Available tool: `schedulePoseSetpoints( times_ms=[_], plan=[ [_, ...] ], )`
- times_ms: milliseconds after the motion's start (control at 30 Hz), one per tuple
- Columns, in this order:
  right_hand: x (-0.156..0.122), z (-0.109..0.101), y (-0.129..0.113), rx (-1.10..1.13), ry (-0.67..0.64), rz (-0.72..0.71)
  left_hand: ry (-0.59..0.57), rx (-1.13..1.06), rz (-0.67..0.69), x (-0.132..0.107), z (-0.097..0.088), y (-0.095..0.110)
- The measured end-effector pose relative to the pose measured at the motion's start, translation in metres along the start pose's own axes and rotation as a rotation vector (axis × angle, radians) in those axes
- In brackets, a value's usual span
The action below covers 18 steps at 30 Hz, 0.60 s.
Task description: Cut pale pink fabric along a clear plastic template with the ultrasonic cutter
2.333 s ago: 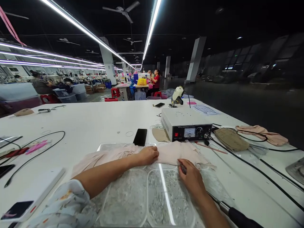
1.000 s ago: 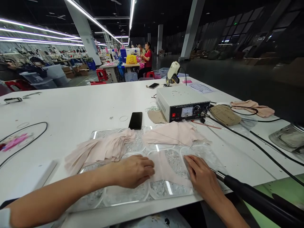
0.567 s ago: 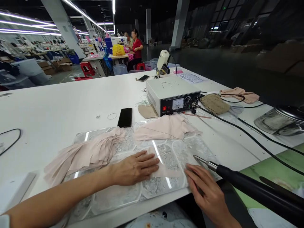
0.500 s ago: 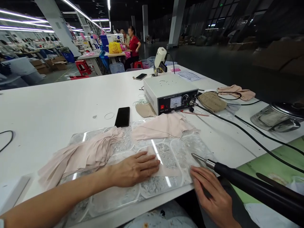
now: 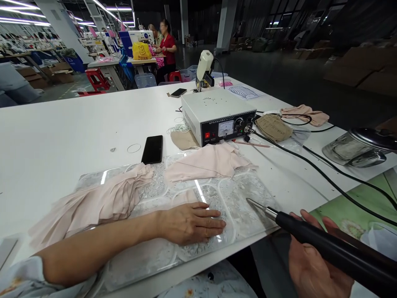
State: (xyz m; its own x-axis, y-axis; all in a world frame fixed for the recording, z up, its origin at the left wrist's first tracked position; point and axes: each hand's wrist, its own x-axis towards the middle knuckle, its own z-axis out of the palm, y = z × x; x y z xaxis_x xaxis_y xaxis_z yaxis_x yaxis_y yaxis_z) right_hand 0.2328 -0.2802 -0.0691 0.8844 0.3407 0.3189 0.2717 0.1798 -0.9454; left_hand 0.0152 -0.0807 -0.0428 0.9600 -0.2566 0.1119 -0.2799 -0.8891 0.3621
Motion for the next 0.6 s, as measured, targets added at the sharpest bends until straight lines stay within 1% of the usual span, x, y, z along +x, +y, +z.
schedulePoseSetpoints(
  times_ms=[100,233,333,400,433,500,600],
  plan=[
    [0.003,0.012,-0.005,0.153,0.05,0.005,0.013,-0.01,-0.001,0.0,0.001,0.0],
    [0.012,0.026,-0.008,0.364,0.12,0.098,0.046,0.011,0.026,0.0,0.003,-0.001],
    [0.023,0.035,-0.016,0.428,0.19,0.159,0.064,0.028,0.039,-0.001,0.004,-0.002],
    [0.027,0.036,-0.023,0.45,0.198,0.176,0.07,0.032,0.041,-0.001,0.004,-0.001],
    [0.027,0.035,-0.026,0.454,0.177,0.171,0.071,0.029,0.039,-0.001,0.004,-0.001],
    [0.023,0.03,-0.032,0.434,0.081,0.15,0.064,0.013,0.032,0.0,0.005,0.0],
    [0.012,0.019,-0.036,0.302,-0.149,0.108,0.056,-0.024,0.01,0.0,0.005,0.0]
  ],
)
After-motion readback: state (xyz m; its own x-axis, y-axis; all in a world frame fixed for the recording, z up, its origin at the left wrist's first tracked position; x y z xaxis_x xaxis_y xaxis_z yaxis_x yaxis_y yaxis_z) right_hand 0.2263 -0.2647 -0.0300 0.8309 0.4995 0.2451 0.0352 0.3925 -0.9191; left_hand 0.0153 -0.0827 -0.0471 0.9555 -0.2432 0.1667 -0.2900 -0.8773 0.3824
